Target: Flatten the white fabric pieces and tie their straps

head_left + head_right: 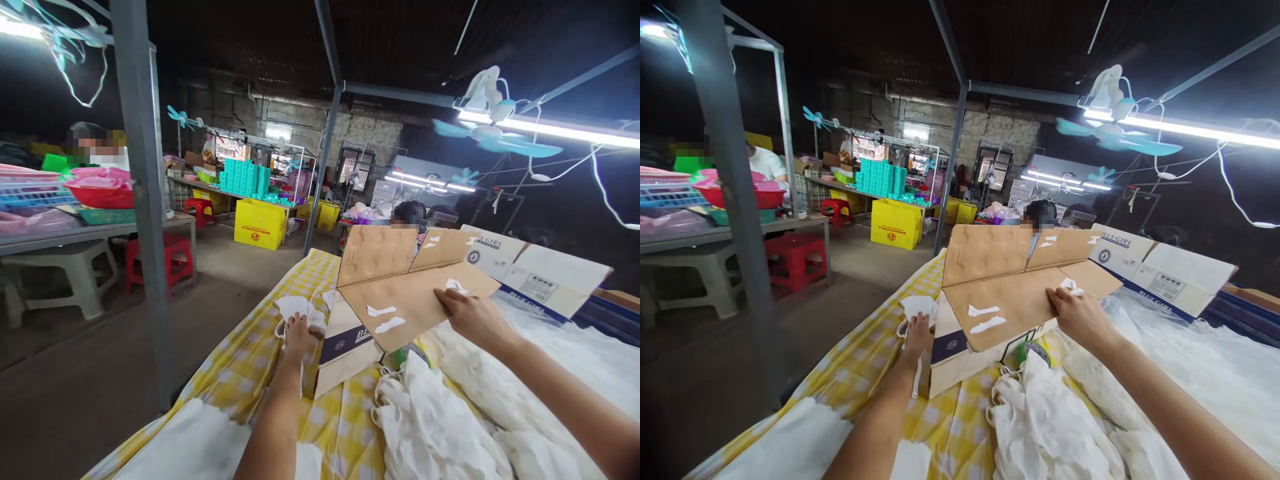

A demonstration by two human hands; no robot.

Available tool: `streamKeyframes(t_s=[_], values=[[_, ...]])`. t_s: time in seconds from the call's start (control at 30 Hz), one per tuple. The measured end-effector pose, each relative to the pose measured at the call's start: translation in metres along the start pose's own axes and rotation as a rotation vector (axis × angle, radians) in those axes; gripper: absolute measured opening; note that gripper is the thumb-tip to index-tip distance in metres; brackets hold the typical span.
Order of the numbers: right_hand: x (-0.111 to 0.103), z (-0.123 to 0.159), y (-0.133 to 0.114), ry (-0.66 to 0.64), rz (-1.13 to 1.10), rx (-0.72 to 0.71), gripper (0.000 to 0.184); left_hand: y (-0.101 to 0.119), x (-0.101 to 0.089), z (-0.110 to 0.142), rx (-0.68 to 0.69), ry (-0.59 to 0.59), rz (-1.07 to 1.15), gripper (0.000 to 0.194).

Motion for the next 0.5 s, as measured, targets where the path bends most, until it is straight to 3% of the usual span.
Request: streamKeyframes(t_s=[0.13, 0.27, 0.37, 0.47, 0.5], values=[[0.002, -0.001, 0.0, -0.02, -0.025, -0.003, 0.043, -0.024, -0.031, -0.015, -0.091, 0.16, 0.233, 0.031], [0.003, -0.004, -0.005, -0.047, -0.079, 0.034, 0.034, -0.048, -0.097, 0.001, -0.147, 0.372, 0.414, 0.021], [-0.004, -0.007, -0.013, -0.089, -0.11, 0.101, 0.029, -0.045, -0.164, 0.047, -0.132, 0.498, 0.494, 0.025], [-0.017, -0.012, -0.02, -0.154, -0.145, 0.141, 0.028, -0.016, -0.222, 0.112, -0.037, 0.67, 0.721, 0.027], [-0.022, -0.014, -0.021, -0.17, -0.155, 0.152, 0.028, -0.003, -0.234, 0.134, -0.009, 0.671, 0.776, 0.029]])
Point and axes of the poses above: each hand's wrist, its own z-axis away from the middle knuckle, its own x-axis out of the palm, y = z × x, the point moved 2 cm from there along -z, towards the middle knuckle, and after that the axes turned 15 degrees about -z, right-handed, at the moved point
